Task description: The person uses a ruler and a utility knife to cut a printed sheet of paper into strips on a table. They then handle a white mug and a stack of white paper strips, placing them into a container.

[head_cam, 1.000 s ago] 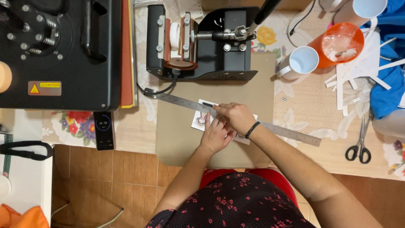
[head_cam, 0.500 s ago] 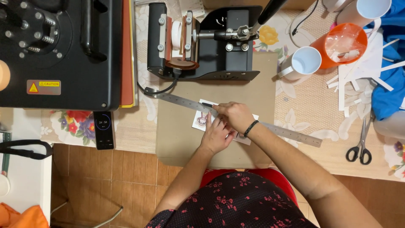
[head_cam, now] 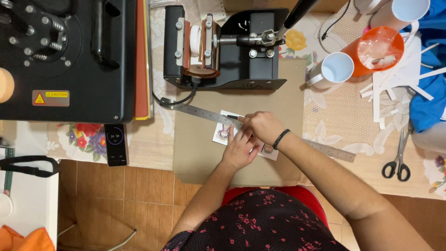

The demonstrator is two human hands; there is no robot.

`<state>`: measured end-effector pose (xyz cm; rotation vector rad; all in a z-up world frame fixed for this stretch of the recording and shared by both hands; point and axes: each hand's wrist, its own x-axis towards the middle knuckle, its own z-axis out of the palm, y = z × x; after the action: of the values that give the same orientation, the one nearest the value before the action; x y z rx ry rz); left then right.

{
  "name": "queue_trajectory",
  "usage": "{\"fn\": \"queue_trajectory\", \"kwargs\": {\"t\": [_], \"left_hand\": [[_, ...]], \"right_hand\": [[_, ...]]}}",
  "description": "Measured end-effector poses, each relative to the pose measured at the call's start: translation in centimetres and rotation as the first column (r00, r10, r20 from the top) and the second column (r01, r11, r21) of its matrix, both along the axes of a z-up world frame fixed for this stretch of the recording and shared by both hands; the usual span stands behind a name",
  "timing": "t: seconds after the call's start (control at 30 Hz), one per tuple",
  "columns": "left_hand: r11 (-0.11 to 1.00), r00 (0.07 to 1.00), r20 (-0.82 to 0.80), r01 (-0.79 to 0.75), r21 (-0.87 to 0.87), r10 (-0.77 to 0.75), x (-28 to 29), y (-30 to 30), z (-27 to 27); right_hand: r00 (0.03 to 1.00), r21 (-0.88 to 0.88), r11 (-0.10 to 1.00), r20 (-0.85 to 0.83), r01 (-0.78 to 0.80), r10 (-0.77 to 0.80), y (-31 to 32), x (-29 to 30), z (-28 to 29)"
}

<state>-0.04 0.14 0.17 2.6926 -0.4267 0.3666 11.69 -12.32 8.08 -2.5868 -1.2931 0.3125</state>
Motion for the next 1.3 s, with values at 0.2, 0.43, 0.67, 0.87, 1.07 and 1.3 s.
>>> {"fn": "queue_trajectory", "kwargs": {"t": [0.2,0.43,0.67,0.87,1.07,1.3], "left_hand": [[1.000,1.000,-0.017,0.001,0.003,-0.001,-0.1,-0.1,0.5],[0.999,1.000,-0.024,0.008,0.044,-0.007,-0.3,0.1,-0.8],[0.999,0.998,-0.064,0.006,0.038,-0.004,-0.3,0.0,-0.8],[0.999,0.994,-0.111,0.021,0.044,-0.016,-0.3,0.2,-0.4],[0.998,0.984,-0.174,0.041,0.057,-0.030,-0.3,0.2,0.0],[0.997,0.982,-0.187,0.036,0.066,-0.023,-0.3,0.1,0.2]], "right_hand": [[0.998,-0.040,0.999,-0.056,-0.006,0.004,-1.4,0.2,2.6],[0.992,-0.060,0.998,-0.122,0.004,-0.011,-4.4,0.5,0.9],[0.989,-0.069,0.997,-0.143,0.037,-0.047,-7.8,0.1,1.1],[0.988,-0.162,0.985,-0.133,0.053,-0.075,-11.3,-0.4,1.6],[0.977,-0.269,0.957,-0.150,0.106,-0.150,-14.7,-1.1,2.8],[0.970,-0.316,0.935,-0.123,0.161,-0.209,-17.9,-2.3,4.8]]}}
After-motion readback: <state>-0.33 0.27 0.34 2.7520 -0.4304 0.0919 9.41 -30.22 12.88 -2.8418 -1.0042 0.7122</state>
